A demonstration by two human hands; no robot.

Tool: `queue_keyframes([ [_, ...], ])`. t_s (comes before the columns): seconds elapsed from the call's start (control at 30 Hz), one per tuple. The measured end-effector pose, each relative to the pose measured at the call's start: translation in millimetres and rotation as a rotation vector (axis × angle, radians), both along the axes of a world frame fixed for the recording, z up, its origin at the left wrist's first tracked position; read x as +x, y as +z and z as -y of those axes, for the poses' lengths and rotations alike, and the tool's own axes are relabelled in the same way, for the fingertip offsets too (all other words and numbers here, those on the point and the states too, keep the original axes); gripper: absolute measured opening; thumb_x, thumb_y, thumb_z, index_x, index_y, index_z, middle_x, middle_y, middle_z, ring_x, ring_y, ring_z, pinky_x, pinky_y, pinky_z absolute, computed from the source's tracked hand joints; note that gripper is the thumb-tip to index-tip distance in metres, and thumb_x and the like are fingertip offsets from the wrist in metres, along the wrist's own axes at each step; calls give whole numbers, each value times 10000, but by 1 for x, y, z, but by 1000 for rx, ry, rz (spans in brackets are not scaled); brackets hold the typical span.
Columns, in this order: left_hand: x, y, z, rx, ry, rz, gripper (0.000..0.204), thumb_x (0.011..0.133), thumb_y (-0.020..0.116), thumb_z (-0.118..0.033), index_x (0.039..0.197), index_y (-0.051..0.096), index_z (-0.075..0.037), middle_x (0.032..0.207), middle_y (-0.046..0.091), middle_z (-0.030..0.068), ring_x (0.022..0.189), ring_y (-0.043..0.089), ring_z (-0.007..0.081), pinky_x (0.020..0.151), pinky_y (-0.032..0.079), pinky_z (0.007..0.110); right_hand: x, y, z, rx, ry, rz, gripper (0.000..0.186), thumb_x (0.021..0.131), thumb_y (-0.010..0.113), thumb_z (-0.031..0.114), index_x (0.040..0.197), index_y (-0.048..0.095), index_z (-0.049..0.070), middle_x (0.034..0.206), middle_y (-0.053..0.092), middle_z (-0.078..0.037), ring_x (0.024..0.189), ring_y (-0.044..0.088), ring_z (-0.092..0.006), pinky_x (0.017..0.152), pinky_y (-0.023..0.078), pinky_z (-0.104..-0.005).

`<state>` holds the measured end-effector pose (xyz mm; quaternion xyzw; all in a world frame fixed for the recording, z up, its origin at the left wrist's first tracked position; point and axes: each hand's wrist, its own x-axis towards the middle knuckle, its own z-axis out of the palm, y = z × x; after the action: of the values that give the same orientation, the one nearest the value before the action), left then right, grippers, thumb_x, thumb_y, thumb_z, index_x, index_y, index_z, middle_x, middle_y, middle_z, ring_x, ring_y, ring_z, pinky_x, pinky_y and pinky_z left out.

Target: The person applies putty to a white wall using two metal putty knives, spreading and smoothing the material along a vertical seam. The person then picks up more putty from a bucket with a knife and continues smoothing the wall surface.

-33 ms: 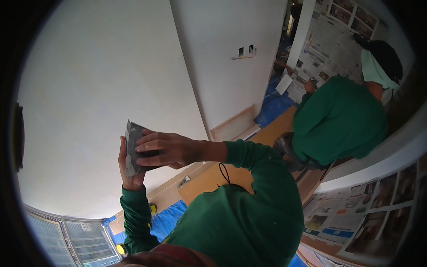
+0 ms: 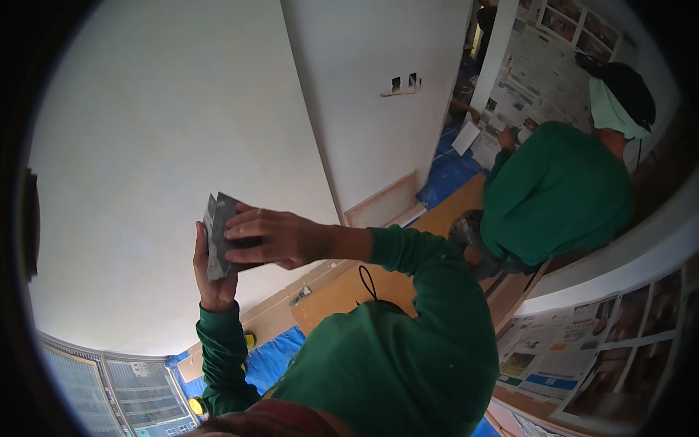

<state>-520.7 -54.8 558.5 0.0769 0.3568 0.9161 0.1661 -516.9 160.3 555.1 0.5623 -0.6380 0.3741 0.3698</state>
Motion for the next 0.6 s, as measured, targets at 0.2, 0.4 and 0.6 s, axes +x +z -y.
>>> queue_keyframes([
  [0.2, 3, -2, 4, -60, 166, -5, 447, 1079, 511, -381, 1294, 592, 2, 1195, 683, 80, 1070, 662, 180, 972, 516, 344, -59, -15, -29, 76, -343, -3, 585, 787, 606, -134, 1300, 673, 139, 1358, 537, -110, 1320, 517, -347, 1160, 442, -500],
  [0.4, -31, -30, 34, -429, 813, -612, 449, 1097, 482, -399, 1025, 642, 14, 1043, 654, 42, 891, 596, 117, 817, 457, 242, -36, -1, -18, -707, 178, 1046, 279, 1036, 536, 138, 1266, 618, 3, 1165, 688, -104, 1111, 665, -247, 999, 519, -392],
  [0.6, -35, -13, 32, -901, 1255, -1541, 594, 1092, 374, -484, 1247, 676, 3, 1087, 674, 159, 961, 703, 308, 738, 581, 363, -3, 21, 13, -915, 694, 1920, 193, 1015, 578, 172, 1118, 642, 22, 1059, 725, -89, 952, 714, -199, 866, 579, -333],
])
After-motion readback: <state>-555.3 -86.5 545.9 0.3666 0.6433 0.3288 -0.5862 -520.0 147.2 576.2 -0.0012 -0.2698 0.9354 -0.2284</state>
